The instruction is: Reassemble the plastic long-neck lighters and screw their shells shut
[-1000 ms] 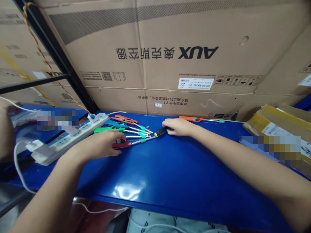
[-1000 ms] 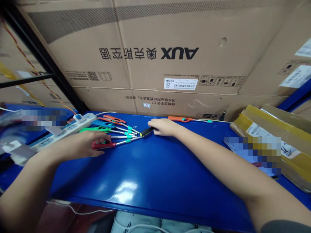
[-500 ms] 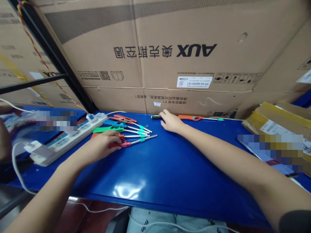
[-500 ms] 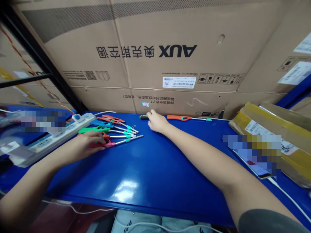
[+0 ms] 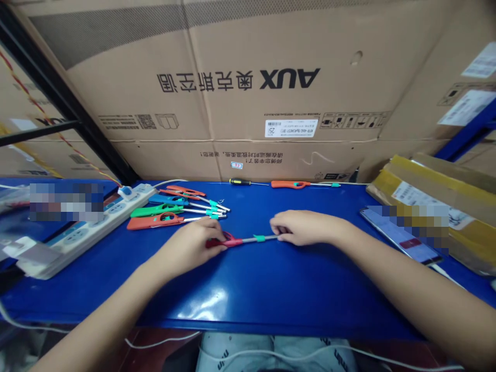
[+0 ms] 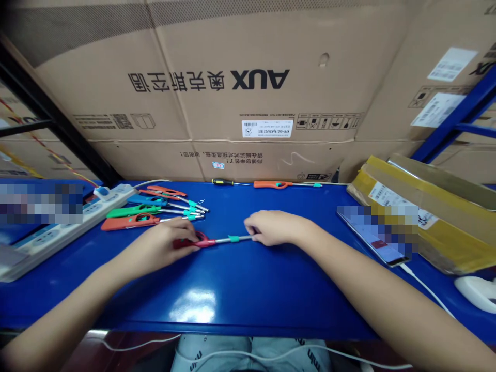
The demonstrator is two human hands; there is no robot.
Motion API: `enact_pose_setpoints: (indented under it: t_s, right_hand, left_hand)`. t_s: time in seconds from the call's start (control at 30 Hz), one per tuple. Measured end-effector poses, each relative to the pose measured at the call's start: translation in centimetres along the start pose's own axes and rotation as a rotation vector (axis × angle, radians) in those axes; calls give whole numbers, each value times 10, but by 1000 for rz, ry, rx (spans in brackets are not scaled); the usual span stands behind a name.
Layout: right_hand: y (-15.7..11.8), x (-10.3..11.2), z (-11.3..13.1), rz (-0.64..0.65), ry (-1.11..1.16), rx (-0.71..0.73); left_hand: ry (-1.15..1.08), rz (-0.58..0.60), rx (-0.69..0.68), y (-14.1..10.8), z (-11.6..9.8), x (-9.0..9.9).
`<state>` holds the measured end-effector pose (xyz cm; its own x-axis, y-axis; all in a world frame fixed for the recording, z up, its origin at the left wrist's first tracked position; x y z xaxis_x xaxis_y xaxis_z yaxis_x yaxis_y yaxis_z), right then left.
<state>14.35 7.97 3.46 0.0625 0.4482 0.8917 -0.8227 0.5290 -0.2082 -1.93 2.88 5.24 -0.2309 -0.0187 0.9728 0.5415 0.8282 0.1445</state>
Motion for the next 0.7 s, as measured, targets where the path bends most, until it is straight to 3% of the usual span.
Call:
enact_pose_setpoints:
  t_s: [0.1,0.23,0.4,0.53,0.6,0.7]
  right_hand:
    - [-49,-5,-35,78,31,-165]
    - [-106,-9,-74,65,37,-363]
    - [-154,-20,-102,96,119,-594]
    - [-153,-1,-84,-40,52,-512]
    - [-142,9,-61,-88,29,-408]
    - [-115,13,-26,-73,86,-254]
  left_hand:
    - [11,-6,-84,31,-49,-16]
    - [27,2,-206,63,-110,-38]
    - [104,-23,-315,78,-157,-52]
    - [137,-11,-349,81,-159,-47]
    - [109,1,-348,82,-147,-37]
    - [70,101,-449,75,-130,-31]
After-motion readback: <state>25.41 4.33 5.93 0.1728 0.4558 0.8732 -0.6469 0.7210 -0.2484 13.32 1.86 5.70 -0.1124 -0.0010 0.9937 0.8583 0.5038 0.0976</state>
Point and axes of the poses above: each hand's wrist, its own y-axis towards the middle knuckle, its own x-axis out of the back of the hand, z = x × y, the point moved 10 cm from there along y, towards the middle knuckle, and after that the axes turned 7 degrees about y, right-handed, at the moved point
